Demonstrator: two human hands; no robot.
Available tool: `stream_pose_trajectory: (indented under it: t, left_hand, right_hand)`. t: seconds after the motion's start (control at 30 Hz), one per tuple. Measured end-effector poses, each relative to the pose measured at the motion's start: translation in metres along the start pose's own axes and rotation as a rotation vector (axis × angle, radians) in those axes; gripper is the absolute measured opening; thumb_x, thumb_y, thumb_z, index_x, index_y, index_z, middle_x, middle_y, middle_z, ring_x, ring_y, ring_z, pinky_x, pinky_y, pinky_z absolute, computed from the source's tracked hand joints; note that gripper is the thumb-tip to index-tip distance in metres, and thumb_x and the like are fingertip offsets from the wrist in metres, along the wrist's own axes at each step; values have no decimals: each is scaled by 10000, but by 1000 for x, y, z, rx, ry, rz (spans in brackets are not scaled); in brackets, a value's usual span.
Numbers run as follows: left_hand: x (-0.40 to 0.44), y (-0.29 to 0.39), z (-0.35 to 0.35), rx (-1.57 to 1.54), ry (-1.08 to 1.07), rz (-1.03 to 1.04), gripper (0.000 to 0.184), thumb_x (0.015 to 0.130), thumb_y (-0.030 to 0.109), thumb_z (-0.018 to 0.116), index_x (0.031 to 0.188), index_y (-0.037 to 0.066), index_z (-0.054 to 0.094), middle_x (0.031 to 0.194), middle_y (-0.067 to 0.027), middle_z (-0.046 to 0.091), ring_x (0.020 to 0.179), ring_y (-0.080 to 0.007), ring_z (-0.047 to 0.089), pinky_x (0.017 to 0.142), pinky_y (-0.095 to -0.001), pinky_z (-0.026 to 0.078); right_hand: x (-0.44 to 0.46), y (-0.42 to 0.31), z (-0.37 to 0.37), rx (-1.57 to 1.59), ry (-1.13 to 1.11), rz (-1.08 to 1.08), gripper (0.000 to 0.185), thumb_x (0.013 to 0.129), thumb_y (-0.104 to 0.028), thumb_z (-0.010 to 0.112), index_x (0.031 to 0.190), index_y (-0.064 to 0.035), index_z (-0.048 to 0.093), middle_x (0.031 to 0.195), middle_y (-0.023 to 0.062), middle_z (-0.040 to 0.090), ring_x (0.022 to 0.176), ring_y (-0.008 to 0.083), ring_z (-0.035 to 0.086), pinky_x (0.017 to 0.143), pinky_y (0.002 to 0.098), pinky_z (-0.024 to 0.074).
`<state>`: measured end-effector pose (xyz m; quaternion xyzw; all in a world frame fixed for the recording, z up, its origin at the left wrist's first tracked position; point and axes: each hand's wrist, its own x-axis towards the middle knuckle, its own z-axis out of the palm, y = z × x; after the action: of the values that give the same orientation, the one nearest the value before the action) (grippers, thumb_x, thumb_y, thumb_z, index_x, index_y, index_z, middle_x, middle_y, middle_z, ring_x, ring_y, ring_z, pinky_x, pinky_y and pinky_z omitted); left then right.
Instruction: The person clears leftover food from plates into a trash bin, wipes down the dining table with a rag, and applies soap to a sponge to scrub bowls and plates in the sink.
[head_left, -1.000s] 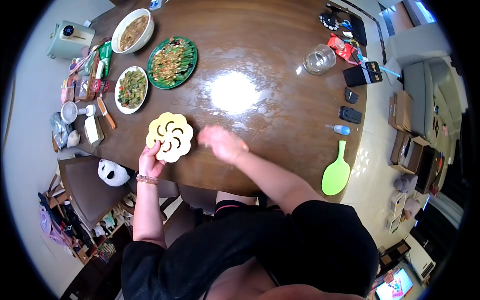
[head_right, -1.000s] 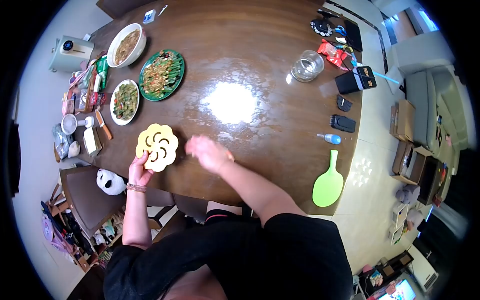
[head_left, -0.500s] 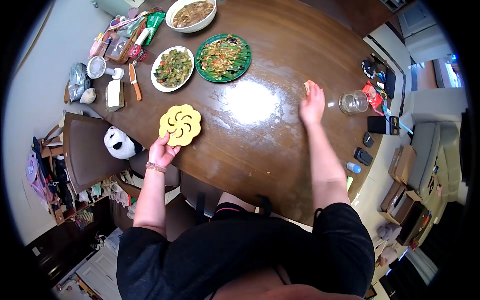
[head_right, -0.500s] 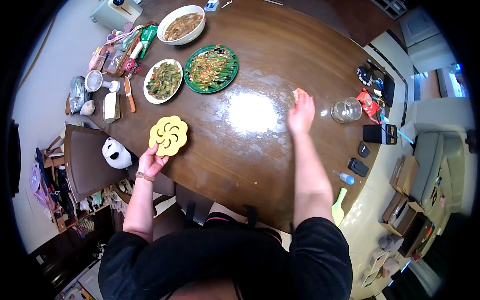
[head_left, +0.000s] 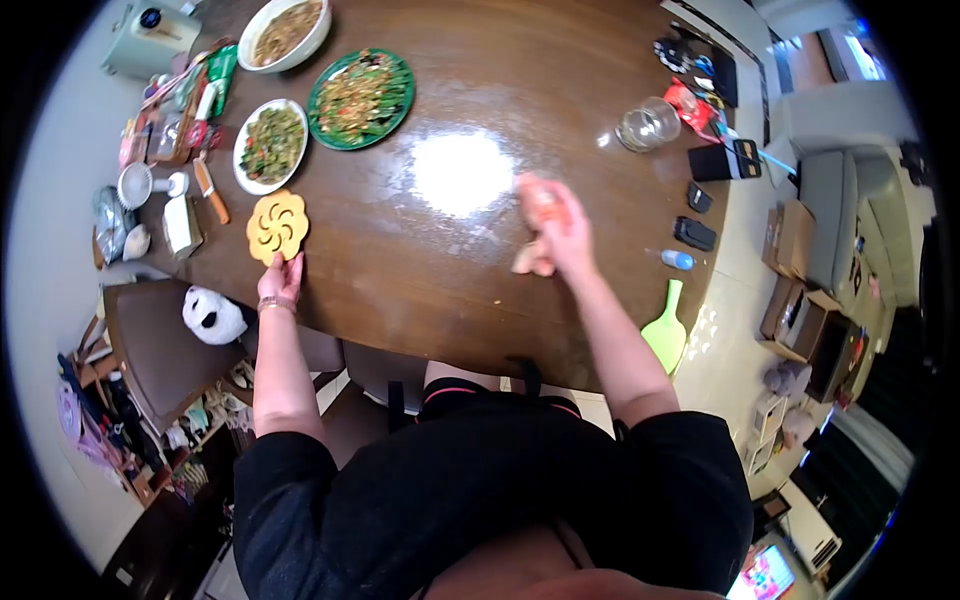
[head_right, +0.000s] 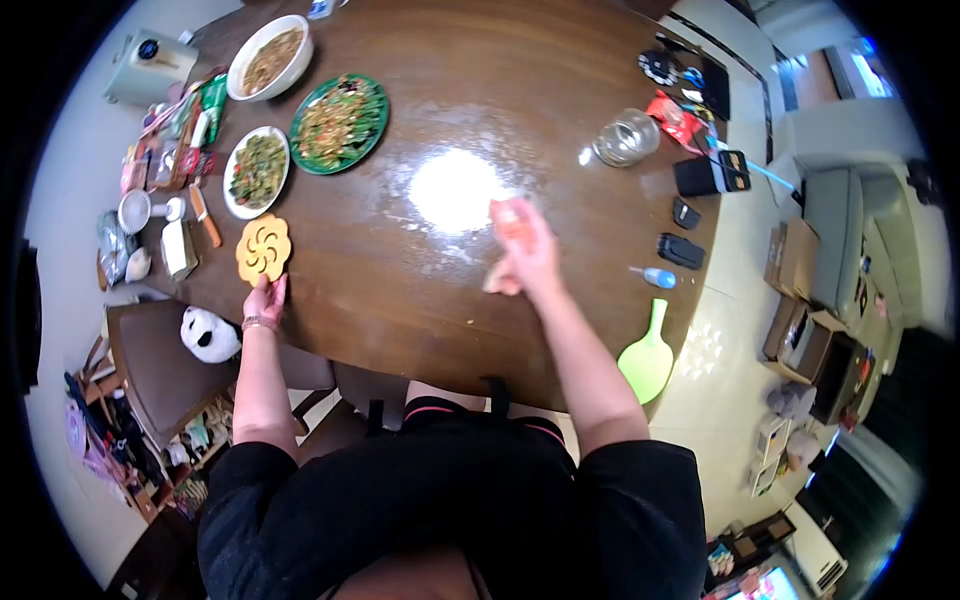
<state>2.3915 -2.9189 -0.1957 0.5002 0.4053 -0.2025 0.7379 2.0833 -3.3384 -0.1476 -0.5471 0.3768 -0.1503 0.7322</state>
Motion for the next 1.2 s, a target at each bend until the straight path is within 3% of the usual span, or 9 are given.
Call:
stream_pose_trajectory:
  t: [0.27,0.37,0.4,0.5,0.57,0.7,0.8,0.9,1.2]
  left_hand:
    - [-48,-48,-19,522,82,233,206,903,176,596,1002,3,544,810,-62,563,701,-176,587,628,-264,546]
    - [-29,-96,-53,867,141,740,276,847,164,640,1044,-22,586,814,-63,636,755,-180,609,710,-270,503]
    - [-25,-113,-61,989,150,766,312,831,170,655,1067,-22,590,895,-94,644,812,-211,618,747,-295,502]
    - [-89,-135,-46,1549,246,830,421,792,242,684,1125,0,599,1176,-175,591,1042,-304,581,921,-373,450]
    - [-121,-146,-34,1744,326,694,603,798,398,660,1290,84,509,1413,-210,366,1298,-382,336,1096,-437,260]
    - [-136,-162,-30,1724,480,497,861,785,484,678,1449,129,260,1452,-305,191,1316,-422,291,1105,-431,256]
    - [-128,-164,-34,1632,408,516,870,766,440,716,1442,115,276,1412,-283,215,1277,-448,326,1066,-416,331]
    - [-128,-171,-37,1610,468,599,853,755,435,724,1426,109,311,1424,-281,201,1289,-448,315,1065,-427,329]
    - [-152,-166,-24,1501,415,486,874,766,447,706,1442,78,292,1489,-320,59,1370,-459,174,1124,-390,239]
  right_hand:
    - [25,13,-108,-1139,458,-734,470,750,33,447,1195,-68,562,1212,145,568,1089,338,532,1006,404,377]
    - [0,40,-36,-858,92,-630,325,904,-94,380,1126,-96,618,1190,121,596,1069,307,544,958,375,404]
    - [-22,32,-9,-685,-125,-450,323,907,-99,387,1138,-109,613,1207,109,586,1100,301,534,984,373,394]
    - [-55,74,32,-935,-303,-889,361,857,-21,418,1159,-108,596,1249,96,560,1126,309,531,993,401,408]
    - [-67,75,36,-747,-389,-788,336,843,-8,433,1117,-96,607,1222,101,577,1110,283,546,973,393,425]
    - [-66,16,-9,117,-395,-70,220,869,-121,466,1020,-76,620,1150,98,611,1018,210,562,881,345,445]
    - [-27,14,-84,585,-55,-16,293,916,-319,478,952,-66,622,1076,69,638,865,144,560,769,275,428]
    - [-15,62,-151,-1178,402,-620,447,869,-186,513,1275,-3,481,1304,162,492,1248,306,421,1045,424,314]
    - [23,56,26,-1256,-136,-912,506,820,-110,524,1303,12,435,1312,172,475,1264,349,394,1075,447,284]
